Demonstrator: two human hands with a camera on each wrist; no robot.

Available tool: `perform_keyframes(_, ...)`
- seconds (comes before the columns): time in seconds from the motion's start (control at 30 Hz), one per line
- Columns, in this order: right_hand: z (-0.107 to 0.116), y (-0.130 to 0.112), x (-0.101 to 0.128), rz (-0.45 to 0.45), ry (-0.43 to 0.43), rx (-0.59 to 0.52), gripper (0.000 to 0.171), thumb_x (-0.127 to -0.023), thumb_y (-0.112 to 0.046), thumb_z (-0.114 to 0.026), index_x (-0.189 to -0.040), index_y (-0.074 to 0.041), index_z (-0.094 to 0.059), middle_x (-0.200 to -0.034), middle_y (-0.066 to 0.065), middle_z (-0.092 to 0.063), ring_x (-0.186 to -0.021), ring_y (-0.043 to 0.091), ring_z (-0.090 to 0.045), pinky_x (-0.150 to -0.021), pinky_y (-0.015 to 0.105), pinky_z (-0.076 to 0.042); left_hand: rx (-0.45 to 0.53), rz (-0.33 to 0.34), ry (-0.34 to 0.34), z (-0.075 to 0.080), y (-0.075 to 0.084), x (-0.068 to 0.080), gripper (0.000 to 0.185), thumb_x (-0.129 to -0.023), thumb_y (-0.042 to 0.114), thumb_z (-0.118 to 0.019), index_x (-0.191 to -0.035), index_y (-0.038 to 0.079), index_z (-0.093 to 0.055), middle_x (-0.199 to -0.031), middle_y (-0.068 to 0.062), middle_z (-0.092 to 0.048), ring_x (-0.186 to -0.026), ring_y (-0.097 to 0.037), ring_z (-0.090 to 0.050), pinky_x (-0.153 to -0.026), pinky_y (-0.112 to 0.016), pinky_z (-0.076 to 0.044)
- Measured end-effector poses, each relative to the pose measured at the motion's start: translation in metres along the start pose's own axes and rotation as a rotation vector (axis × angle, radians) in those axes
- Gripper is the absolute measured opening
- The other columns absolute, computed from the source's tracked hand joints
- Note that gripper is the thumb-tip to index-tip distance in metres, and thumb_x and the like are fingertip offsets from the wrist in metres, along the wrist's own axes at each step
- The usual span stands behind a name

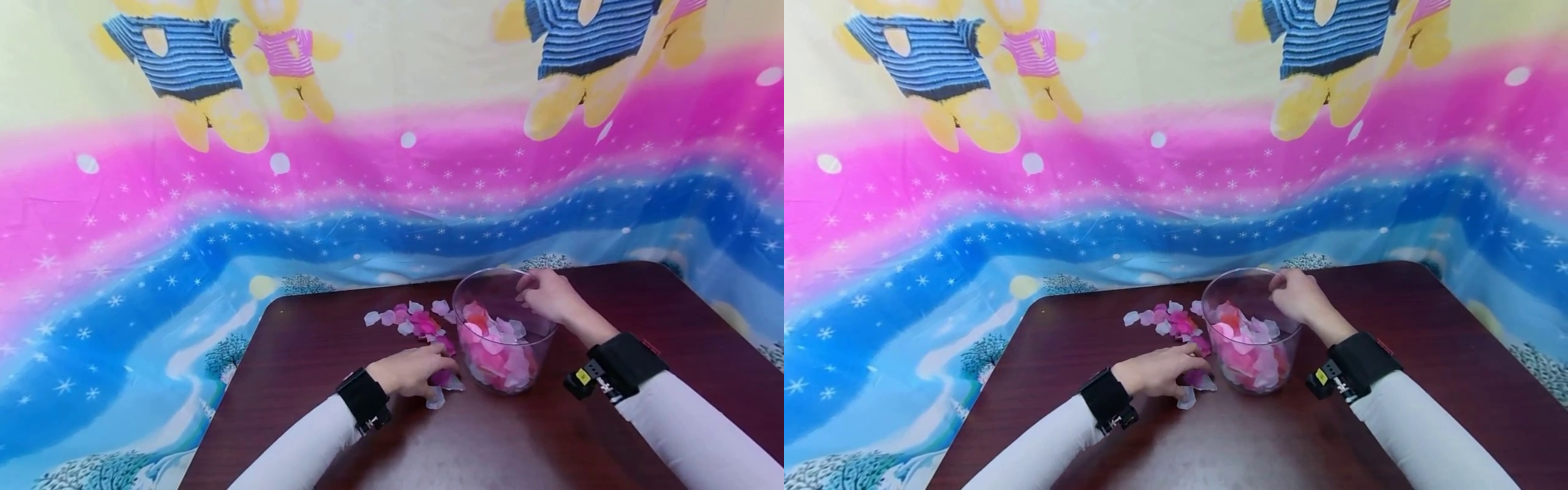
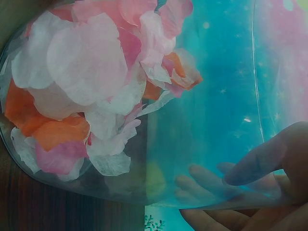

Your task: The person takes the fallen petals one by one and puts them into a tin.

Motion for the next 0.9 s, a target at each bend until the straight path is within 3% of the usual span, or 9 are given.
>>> perform_keyframes(0.27, 0.000, -0.002, 0.000, -0.002, -0.004, -0.002, 0.028, -0.092, 0.000, -0.048, -0.115, 0.009, -0.061, -0.110, 0.028, -0.071, -0.097, 0.039, -0.069, -0.069, 0.035, -0.054, -0.050, -0.176, 0.071, -0.005, 0.012, -0.020, 0.019, -0.090, 0.016, -0.080, -0.109, 0.018, -0.078, -0.100, 0.007, -0.069, -0.091, -0.002, -0.058, -0.083, -0.012, -0.047)
perform_keyframes(0.47, 0.000, -0.002, 0.001, -0.005, -0.006, -0.009, 0.028, -0.093, 0.000, -0.048, -0.116, 0.009, -0.061, -0.111, 0.029, -0.071, -0.098, 0.040, -0.069, -0.070, 0.036, -0.055, -0.009, -0.211, 0.097, 0.004, 0.008, -0.014, 0.011, -0.092, 0.015, -0.078, -0.103, 0.016, -0.081, -0.091, 0.009, -0.073, -0.083, 0.001, -0.059, -0.078, -0.009, -0.047)
perform_keyframes(0.6, 0.001, -0.003, 0.001, -0.002, -0.010, -0.002, 0.028, -0.094, 0.000, -0.048, -0.117, 0.009, -0.061, -0.112, 0.029, -0.070, -0.099, 0.040, -0.069, -0.071, 0.037, -0.055, 0.039, -0.208, 0.164, 0.035, 0.006, -0.002, 0.009, -0.091, 0.014, -0.079, -0.100, 0.012, -0.081, -0.088, 0.007, -0.073, -0.081, 0.001, -0.060, -0.075, -0.009, -0.047)
perform_keyframes(0.77, 0.002, -0.002, 0.003, -0.006, -0.017, 0.004, 0.029, -0.093, 0.001, -0.048, -0.117, 0.010, -0.060, -0.112, 0.029, -0.070, -0.097, 0.039, -0.068, -0.070, 0.037, -0.054, 0.033, -0.223, 0.272, 0.098, 0.015, 0.009, 0.010, -0.091, 0.004, -0.076, -0.100, 0.009, -0.080, -0.092, 0.000, -0.075, -0.084, -0.005, -0.065, -0.078, -0.011, -0.050)
perform_keyframes(0.9, 0.000, -0.001, 0.002, -0.003, -0.022, -0.009, 0.031, -0.091, 0.001, -0.048, -0.118, 0.011, -0.060, -0.112, 0.029, -0.070, -0.097, 0.039, -0.068, -0.070, 0.036, -0.054, 0.012, -0.256, 0.362, 0.147, 0.030, 0.009, 0.010, -0.092, 0.002, -0.075, -0.099, 0.007, -0.080, -0.091, -0.003, -0.075, -0.085, -0.010, -0.068, -0.078, -0.015, -0.052)
Point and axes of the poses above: each hand's wrist, its own x-axis away from the middle knuckle, its own z-axis out of the back of the hand, y = z × x, the point moved 6 cm from there along -x, towards the middle knuckle
